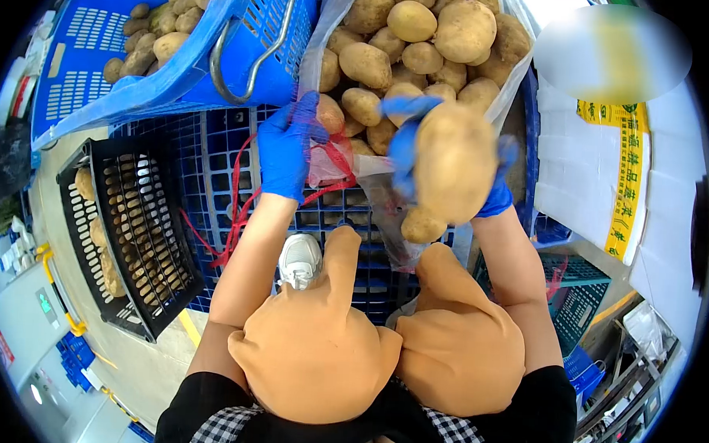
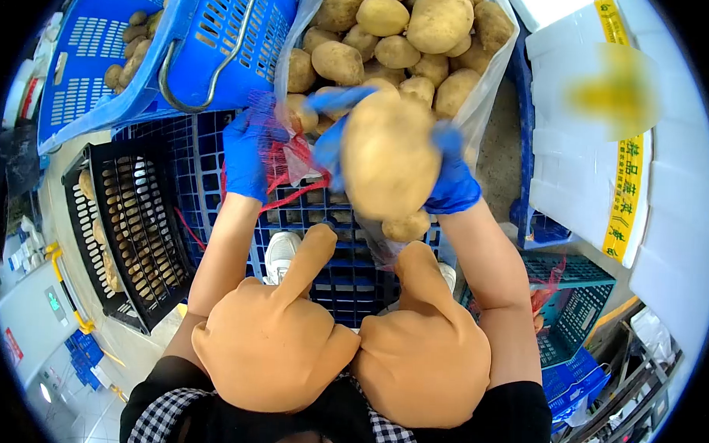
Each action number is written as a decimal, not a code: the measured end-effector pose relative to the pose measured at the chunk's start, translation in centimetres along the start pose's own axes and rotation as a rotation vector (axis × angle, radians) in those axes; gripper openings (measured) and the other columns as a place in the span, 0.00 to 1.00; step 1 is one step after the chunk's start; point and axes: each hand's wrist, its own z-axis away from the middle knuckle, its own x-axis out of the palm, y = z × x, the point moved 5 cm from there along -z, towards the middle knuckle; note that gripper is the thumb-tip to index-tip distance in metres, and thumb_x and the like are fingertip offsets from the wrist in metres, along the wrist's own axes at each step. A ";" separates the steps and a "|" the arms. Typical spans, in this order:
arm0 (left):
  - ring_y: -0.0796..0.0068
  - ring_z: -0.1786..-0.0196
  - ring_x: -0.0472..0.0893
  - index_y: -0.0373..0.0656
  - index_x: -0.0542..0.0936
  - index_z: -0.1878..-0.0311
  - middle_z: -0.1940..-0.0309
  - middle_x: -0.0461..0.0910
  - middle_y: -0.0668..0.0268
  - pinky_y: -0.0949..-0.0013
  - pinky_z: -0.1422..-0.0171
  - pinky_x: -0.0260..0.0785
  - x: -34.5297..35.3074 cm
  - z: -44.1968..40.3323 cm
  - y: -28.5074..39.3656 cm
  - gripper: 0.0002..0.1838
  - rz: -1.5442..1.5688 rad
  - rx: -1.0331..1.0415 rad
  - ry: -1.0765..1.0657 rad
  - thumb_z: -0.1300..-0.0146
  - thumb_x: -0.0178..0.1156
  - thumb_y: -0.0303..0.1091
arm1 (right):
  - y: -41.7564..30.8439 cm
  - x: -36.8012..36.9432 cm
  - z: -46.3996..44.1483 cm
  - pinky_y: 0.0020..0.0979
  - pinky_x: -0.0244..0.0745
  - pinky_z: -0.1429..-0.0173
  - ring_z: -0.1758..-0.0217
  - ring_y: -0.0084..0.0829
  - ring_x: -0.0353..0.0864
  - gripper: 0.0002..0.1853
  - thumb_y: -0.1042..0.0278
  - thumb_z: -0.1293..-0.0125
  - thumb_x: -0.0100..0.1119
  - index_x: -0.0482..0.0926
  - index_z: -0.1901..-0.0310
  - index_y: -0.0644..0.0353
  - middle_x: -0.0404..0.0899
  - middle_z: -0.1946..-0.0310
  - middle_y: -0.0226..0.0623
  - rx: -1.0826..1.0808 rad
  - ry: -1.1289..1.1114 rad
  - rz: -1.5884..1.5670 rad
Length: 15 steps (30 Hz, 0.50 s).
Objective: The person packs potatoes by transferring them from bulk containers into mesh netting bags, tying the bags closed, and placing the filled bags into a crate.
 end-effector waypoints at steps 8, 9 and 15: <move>0.83 0.74 0.74 0.37 0.78 0.60 0.72 0.77 0.69 0.79 0.69 0.67 1.3 1.6 1.4 0.11 0.221 -0.234 -0.124 0.39 0.58 0.35 | 2.7 0.0 -3.1 0.32 0.62 0.37 0.43 0.30 0.68 0.34 0.62 0.52 0.65 0.65 0.42 0.63 0.70 0.46 0.39 -0.003 -0.104 0.451; 0.83 0.73 0.74 0.37 0.77 0.59 0.71 0.77 0.69 0.79 0.68 0.68 1.3 2.1 2.2 0.11 0.218 -0.254 -0.144 0.39 0.57 0.35 | 2.3 0.1 -3.0 0.33 0.62 0.36 0.42 0.31 0.68 0.35 0.62 0.52 0.65 0.64 0.41 0.63 0.70 0.46 0.39 -0.060 -0.107 0.451; 0.87 0.70 0.70 0.36 0.72 0.52 0.68 0.74 0.71 0.84 0.65 0.61 2.4 4.8 4.3 0.16 0.059 -0.373 -0.523 0.40 0.52 0.36 | 1.1 -0.4 -1.3 0.31 0.64 0.38 0.44 0.33 0.70 0.54 0.49 0.60 0.68 0.50 0.34 0.67 0.70 0.48 0.43 -0.065 0.066 0.407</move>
